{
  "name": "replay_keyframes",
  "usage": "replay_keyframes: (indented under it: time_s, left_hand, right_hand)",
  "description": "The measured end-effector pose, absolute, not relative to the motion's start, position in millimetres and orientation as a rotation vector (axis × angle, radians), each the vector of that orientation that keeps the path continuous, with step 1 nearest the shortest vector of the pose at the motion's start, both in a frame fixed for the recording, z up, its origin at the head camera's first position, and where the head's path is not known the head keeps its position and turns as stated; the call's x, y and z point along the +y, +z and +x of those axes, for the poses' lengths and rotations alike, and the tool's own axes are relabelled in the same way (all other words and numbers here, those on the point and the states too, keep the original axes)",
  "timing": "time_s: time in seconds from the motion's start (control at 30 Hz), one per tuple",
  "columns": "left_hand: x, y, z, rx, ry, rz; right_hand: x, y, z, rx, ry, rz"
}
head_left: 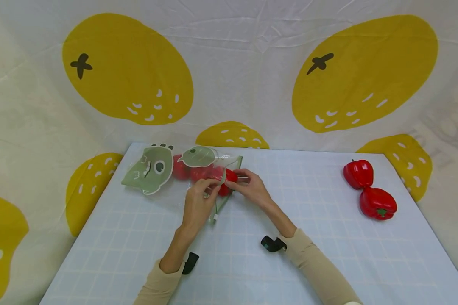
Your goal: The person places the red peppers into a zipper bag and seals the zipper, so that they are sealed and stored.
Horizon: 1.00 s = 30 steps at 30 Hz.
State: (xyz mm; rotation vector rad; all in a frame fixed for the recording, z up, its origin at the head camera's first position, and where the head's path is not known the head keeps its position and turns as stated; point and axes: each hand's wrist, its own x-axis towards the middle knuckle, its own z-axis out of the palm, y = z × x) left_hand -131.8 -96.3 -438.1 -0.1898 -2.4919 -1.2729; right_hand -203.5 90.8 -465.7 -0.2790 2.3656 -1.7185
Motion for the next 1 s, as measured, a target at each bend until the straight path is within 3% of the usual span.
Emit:
replay_keyframes:
  time_s: [1.0]
  left_hand:
    - [-99,-442,-137,-2.404,-1.201,-0.300]
  right_hand:
    - [88,-477,-213,2.153,-1.777,-0.724]
